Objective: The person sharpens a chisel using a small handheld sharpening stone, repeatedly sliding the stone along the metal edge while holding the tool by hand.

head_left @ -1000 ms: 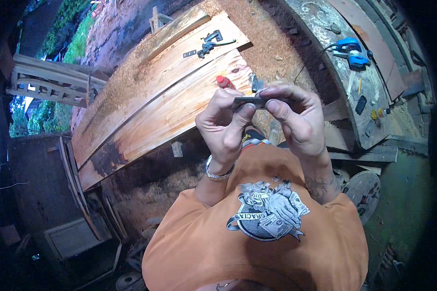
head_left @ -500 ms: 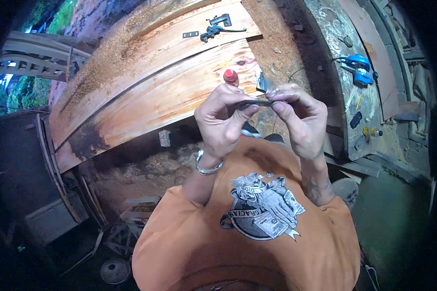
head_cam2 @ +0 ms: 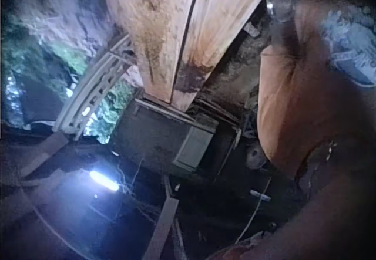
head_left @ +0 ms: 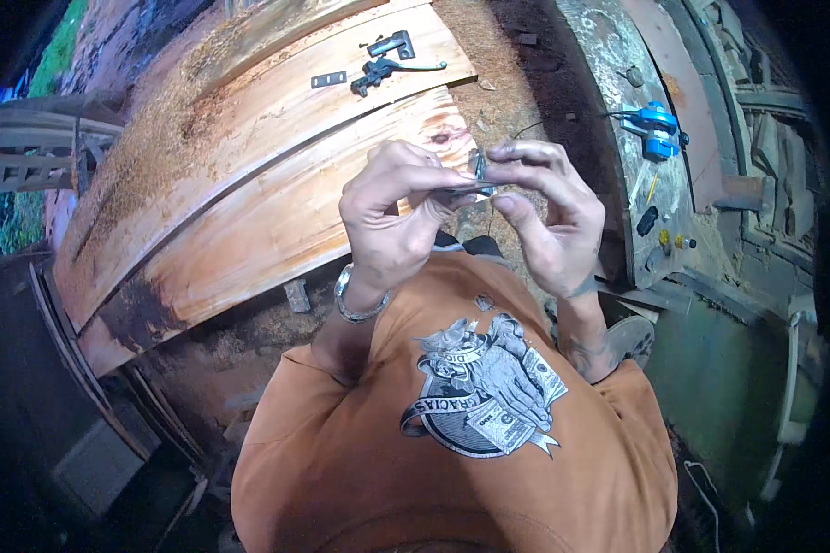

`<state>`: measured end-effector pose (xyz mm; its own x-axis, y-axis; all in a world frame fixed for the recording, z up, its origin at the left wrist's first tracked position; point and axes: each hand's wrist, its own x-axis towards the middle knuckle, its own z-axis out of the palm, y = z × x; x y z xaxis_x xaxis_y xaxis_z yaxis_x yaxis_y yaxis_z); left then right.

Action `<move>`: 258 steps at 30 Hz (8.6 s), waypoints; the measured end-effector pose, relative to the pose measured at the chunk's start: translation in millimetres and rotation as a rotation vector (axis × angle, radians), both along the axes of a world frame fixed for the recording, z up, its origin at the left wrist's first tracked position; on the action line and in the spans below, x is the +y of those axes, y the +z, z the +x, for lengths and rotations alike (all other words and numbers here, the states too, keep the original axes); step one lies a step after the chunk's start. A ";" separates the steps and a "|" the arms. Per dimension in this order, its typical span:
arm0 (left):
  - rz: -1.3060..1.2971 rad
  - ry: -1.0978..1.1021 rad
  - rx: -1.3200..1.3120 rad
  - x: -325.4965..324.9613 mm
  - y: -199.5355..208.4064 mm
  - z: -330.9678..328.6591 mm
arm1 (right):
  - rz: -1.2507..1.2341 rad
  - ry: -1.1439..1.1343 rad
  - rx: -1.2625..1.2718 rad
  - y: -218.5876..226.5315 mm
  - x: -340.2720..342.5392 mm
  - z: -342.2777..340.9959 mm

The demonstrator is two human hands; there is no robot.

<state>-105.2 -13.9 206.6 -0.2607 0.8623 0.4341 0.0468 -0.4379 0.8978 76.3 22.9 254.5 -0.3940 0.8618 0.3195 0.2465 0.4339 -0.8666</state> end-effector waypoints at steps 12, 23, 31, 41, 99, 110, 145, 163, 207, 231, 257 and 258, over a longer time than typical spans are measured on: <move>0.040 -0.116 -0.027 26.4 6.5 -21.9 | 0.123 -0.246 0.167 1.4 0.2 -20.1; 0.128 0.035 0.226 17.9 7.4 -36.8 | 0.283 -0.052 -0.001 10.4 0.1 -39.8; 0.141 0.101 0.234 10.0 6.5 -41.2 | -0.211 -0.085 0.181 -8.6 6.3 -49.6; 0.208 0.133 0.206 -3.6 9.0 -16.2 | -0.805 0.084 0.760 -31.7 -21.5 -40.0; 0.228 -0.098 -0.073 61.4 17.0 86.6 | -0.288 -0.103 0.576 8.4 6.7 64.7; 0.288 -0.079 -0.040 68.1 15.9 85.3 | -0.335 -0.211 0.537 21.0 4.4 54.0; -0.953 0.484 0.040 35.6 -357.4 -162.0 | -0.540 -0.362 -0.033 -102.9 44.6 75.3; -0.281 0.121 1.049 43.4 -297.8 -167.7 | -0.226 -0.509 -0.451 -127.3 38.7 73.3; -0.214 -0.408 0.687 43.2 -62.6 74.4 | -1.565 0.187 0.814 -167.4 -12.8 114.5; -0.731 0.327 0.456 -54.9 -262.2 -5.0 | -0.910 -0.387 0.200 -190.3 -17.4 108.1; -0.438 -0.228 0.988 20.1 -225.0 34.0 | -0.907 -0.657 -0.126 -344.9 -1.9 88.0; -0.437 -0.239 0.999 20.7 -225.5 32.9 | -0.887 -0.632 -0.069 -335.6 -1.1 80.8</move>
